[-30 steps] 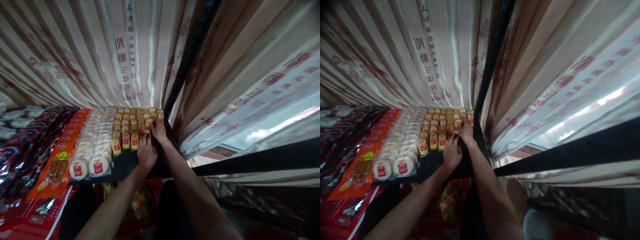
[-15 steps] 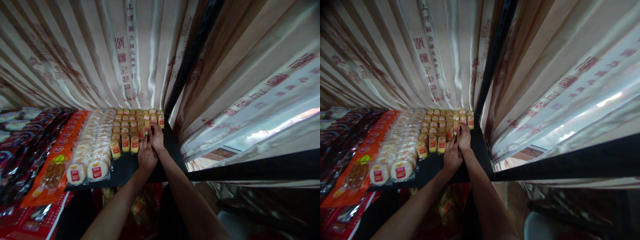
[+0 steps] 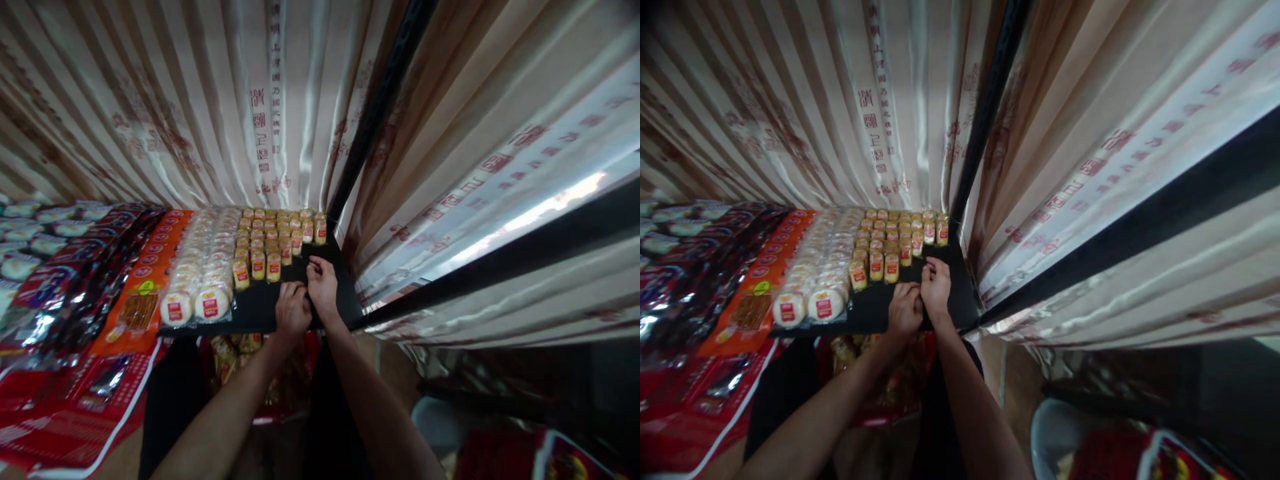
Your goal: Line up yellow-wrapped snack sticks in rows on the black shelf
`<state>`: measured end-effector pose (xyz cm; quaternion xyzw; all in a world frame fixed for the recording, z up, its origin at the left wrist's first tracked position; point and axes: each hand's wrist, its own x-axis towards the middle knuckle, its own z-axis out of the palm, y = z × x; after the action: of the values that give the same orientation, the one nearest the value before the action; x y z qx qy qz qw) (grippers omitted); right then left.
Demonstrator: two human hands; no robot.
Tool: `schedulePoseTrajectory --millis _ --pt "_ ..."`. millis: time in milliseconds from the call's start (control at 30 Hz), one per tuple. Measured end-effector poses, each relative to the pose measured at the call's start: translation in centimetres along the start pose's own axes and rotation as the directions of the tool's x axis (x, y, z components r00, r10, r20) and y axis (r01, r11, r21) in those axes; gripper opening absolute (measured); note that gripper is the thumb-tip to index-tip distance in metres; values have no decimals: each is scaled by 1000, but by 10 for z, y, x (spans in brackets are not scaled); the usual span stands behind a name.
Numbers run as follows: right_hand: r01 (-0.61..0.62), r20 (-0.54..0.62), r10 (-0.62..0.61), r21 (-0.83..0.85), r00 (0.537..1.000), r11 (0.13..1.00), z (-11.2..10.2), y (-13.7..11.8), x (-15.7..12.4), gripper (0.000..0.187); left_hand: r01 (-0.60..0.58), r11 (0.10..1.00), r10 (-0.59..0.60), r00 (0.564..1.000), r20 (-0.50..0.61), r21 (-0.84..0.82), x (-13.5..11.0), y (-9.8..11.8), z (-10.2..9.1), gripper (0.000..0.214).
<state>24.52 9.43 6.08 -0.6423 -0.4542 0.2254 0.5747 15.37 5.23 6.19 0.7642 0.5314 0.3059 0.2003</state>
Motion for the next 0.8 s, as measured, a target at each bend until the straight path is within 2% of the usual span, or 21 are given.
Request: schedulePoseTrajectory --millis 133,200,267,333,400,433,500,567,700,733,800 --pt "-164 -22 172 208 985 964 -6 -14 -66 32 -60 992 60 998 -1 -109 -54 -9 -12 27" --pt "-178 5 182 218 983 959 -8 -15 -102 31 -68 988 73 997 26 -137 -85 -21 -14 24" --pt "-190 75 181 147 981 971 -8 -10 -135 29 -31 988 40 998 57 -152 -114 -37 -16 22" --pt "-180 180 179 -9 967 984 -6 2 -161 25 65 989 -49 992 120 -133 -135 -57 -17 22" --pt "-200 337 231 -125 913 972 0 20 -178 25 228 972 -215 962 170 -59 -148 -76 -17 27" --pt "-193 412 257 -192 874 962 5 29 -184 24 340 940 -336 927 167 1 -151 -85 -18 29" --pt "-147 523 295 -306 799 941 17 46 -191 25 540 834 -551 827 112 115 -152 -100 -19 32" --pt "-107 597 313 -353 738 929 33 58 -194 28 674 725 -683 730 24 142 -146 -114 -21 37" --pt "-69 701 296 -333 649 940 72 71 -192 36 847 532 -844 529 -85 -14 -127 -141 -23 32" --pt "-67 719 289 -321 631 945 83 74 -190 38 867 496 -866 491 -90 -37 -123 -148 -23 28" --pt "-70 751 278 -297 598 952 103 82 -187 40 880 472 -880 466 -92 -48 -116 -160 -22 20"
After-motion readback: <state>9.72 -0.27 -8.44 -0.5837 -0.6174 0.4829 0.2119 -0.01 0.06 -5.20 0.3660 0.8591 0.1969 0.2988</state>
